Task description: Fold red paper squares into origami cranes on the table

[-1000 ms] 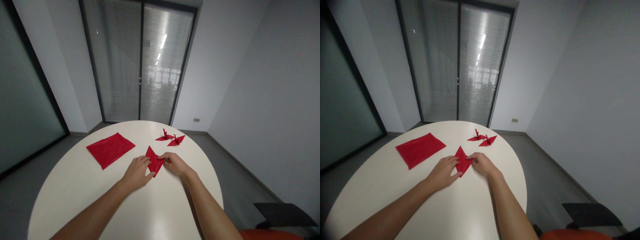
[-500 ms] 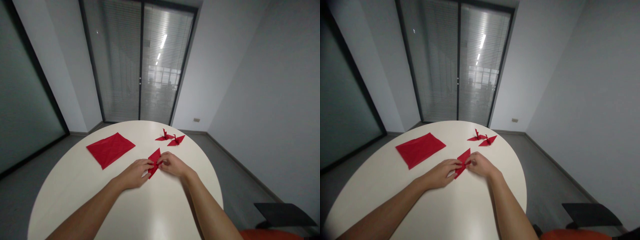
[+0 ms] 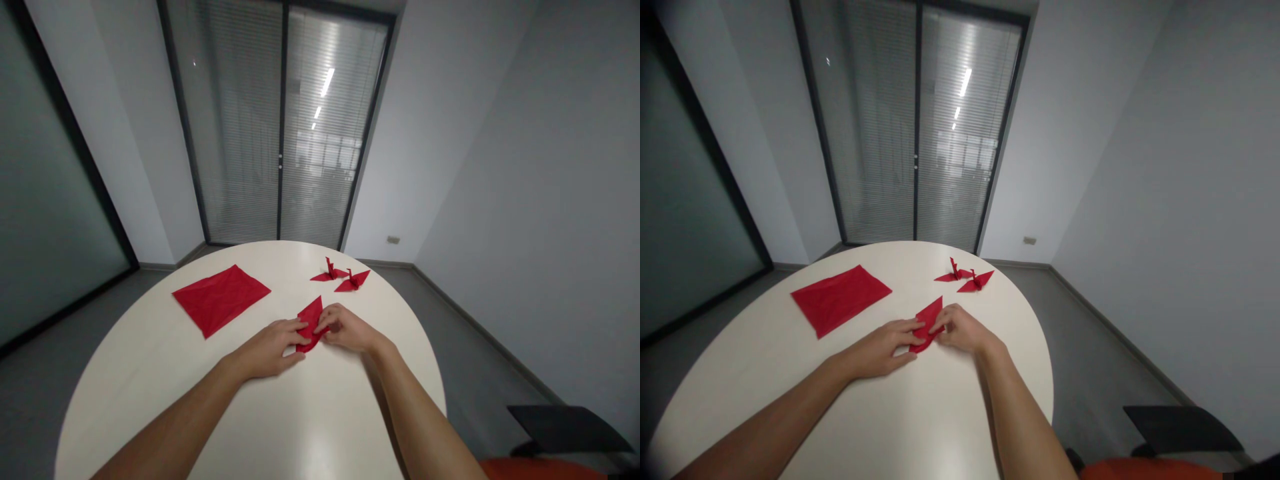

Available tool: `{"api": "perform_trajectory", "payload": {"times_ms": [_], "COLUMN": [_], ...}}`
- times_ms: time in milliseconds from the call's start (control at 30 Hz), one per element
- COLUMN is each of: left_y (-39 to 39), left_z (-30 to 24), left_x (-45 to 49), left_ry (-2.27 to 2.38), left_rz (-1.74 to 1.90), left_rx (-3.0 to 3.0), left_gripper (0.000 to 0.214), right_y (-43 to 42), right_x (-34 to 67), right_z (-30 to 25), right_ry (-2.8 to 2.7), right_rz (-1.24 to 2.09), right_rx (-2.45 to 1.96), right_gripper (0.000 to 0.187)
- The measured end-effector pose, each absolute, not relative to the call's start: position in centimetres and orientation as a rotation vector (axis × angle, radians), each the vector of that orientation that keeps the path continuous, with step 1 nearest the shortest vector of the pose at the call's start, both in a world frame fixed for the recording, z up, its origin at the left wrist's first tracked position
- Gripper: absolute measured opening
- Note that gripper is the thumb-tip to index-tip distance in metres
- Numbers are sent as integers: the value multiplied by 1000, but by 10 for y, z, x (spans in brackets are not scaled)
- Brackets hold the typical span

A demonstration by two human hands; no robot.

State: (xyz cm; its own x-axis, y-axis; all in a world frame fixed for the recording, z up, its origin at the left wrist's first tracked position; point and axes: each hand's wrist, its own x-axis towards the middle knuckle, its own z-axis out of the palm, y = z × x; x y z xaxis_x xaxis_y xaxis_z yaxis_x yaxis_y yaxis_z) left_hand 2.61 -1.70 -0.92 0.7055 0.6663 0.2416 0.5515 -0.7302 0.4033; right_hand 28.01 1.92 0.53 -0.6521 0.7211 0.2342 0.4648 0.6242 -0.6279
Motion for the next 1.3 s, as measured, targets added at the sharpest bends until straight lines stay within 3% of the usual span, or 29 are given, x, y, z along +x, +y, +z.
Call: {"api": "perform_trajectory", "payload": {"times_ms": [200, 400, 533, 833, 1067, 1300], "left_y": [-18, -19, -19, -16, -16, -16], "left_z": [-1, -4, -8, -8, -13, -17], "left_x": [29, 30, 30, 29, 33, 40], "left_ry": [902, 958, 1050, 933, 916, 978], "left_rz": [534, 573, 599, 534, 490, 500], "left_rx": [2658, 2594, 2538, 2701, 2744, 2780], "left_gripper": [32, 41, 50, 40, 47, 47], "right_y": [19, 15, 15, 23, 25, 21], "right_x": [279, 274, 274, 274, 275, 266], "right_z": [5, 13, 8, -7, -14, -5], "right_ry": [-2389, -2403, -2372, -2329, -2283, -2352], "right_rz": [674, 733, 583, 273, 190, 245], "right_rx": [-906, -878, -1024, -1282, -1423, -1118], "right_gripper": [14, 17, 15, 20, 5, 26]}}
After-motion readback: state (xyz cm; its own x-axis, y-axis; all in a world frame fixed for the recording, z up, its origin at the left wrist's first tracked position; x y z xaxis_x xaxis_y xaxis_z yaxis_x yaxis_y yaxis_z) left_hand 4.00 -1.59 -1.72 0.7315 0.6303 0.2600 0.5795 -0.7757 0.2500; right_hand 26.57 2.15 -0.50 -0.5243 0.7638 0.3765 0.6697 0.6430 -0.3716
